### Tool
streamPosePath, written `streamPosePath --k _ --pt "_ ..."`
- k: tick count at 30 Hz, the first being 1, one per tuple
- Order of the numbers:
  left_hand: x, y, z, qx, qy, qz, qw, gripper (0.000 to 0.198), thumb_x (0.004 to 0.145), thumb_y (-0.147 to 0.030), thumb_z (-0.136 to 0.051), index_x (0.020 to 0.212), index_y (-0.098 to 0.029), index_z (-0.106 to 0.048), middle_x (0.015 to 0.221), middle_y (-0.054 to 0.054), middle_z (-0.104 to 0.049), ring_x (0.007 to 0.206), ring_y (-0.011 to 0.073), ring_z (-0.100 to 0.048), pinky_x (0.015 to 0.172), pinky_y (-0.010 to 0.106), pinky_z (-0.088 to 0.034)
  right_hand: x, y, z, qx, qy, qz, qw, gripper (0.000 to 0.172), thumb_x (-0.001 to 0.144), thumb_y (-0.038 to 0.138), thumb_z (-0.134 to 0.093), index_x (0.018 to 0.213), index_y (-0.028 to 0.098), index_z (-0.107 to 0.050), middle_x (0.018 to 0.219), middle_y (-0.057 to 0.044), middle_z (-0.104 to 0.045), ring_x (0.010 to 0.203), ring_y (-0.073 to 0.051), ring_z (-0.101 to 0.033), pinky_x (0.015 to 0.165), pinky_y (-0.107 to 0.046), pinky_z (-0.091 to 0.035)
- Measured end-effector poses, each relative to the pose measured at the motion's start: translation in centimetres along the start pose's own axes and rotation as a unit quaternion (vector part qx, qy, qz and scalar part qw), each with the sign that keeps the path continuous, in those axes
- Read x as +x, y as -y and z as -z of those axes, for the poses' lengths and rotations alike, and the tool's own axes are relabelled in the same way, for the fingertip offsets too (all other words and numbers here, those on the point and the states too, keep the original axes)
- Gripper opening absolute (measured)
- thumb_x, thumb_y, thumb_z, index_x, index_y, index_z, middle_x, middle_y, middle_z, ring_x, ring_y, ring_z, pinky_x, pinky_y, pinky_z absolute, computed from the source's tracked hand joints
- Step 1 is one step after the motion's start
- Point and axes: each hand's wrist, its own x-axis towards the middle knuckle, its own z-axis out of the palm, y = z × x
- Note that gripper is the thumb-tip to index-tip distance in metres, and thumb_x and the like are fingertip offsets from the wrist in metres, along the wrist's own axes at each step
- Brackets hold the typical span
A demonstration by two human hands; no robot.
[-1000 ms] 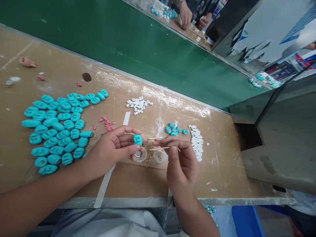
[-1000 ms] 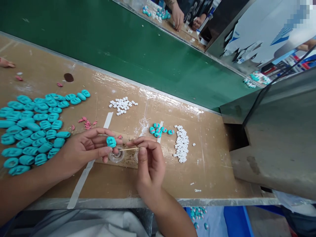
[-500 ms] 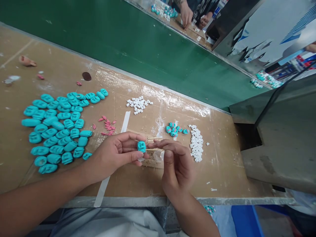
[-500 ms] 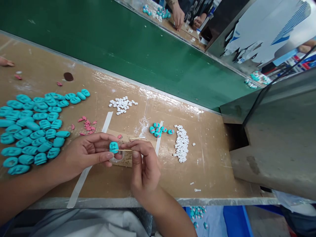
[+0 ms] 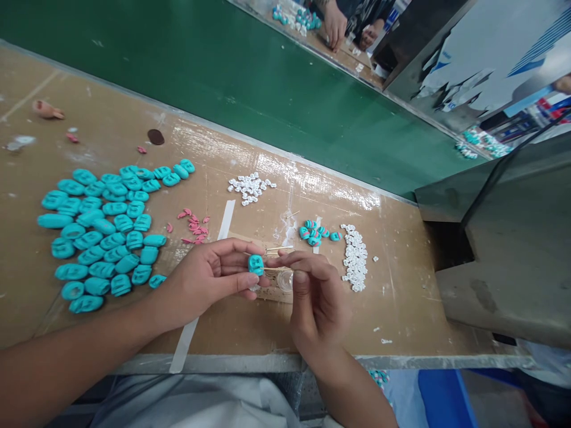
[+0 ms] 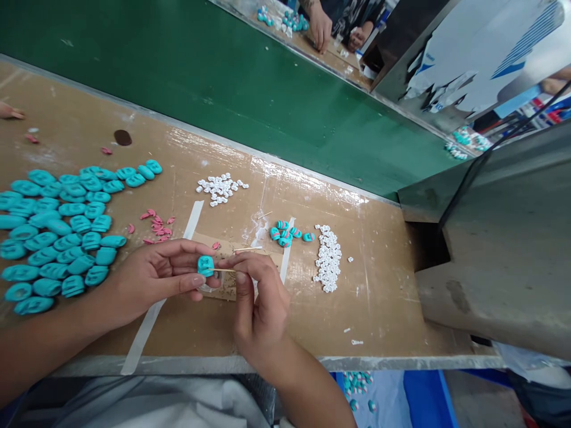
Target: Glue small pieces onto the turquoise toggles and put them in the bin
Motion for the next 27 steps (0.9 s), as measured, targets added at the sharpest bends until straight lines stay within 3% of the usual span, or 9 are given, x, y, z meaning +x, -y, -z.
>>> streamPosePath --k 16,20,22,27 --pt "0.1 0.0 -0.3 0.011 -0.012 0.004 1.0 0.024 0.073 -0.019 -0.083 0.095 -0.022 -0.073 0.09 0.002 -0.081 0.081 0.0209 -0.078 0.061 0.021 -0.064 -0.2 0.1 0.4 -0.032 0.008 0.013 0.999 0.023 0.096 0.006 -0.045 0.102 0.022 -0.06 0.094 -0.006 -0.069 0.095 -0.019 -0.066 0.093 -0.045 -0.054" --pt "0.4 -0.8 -0.3 0.049 -0.06 -0.046 0.996 0.023 0.071 -0.019 -0.083 0.092 -0.021 -0.073 0.088 0.003 -0.081 0.08 0.0234 -0.078 0.06 0.025 -0.065 0.3 -0.2 1.3 -0.06 -0.009 0.02 0.998 0.021 0.094 0.007 -0.05 0.102 0.023 -0.062 0.095 -0.006 -0.065 0.094 -0.019 -0.065 0.088 -0.041 -0.054" --pt "0.8 -1.5 -0.1 0.072 -0.117 -0.096 0.986 0.023 0.07 -0.019 -0.082 0.09 -0.02 -0.072 0.083 0.003 -0.08 0.078 0.0243 -0.078 0.058 0.026 -0.065 0.8 -0.3 1.8 -0.112 0.025 0.037 0.993 0.017 0.094 0.01 -0.052 0.099 0.023 -0.062 0.093 -0.005 -0.064 0.092 -0.018 -0.063 0.083 -0.037 -0.052" --pt "1.6 -3.5 1.4 0.133 -0.235 -0.191 0.944 0.024 0.076 -0.022 -0.077 0.099 -0.021 -0.07 0.086 0.002 -0.076 0.08 0.0212 -0.075 0.058 0.026 -0.062 1.7 -0.8 2.5 -0.246 0.223 0.077 0.94 0.005 0.096 0.021 -0.056 0.096 0.02 -0.061 0.092 -0.006 -0.065 0.086 -0.02 -0.06 0.08 -0.038 -0.046"
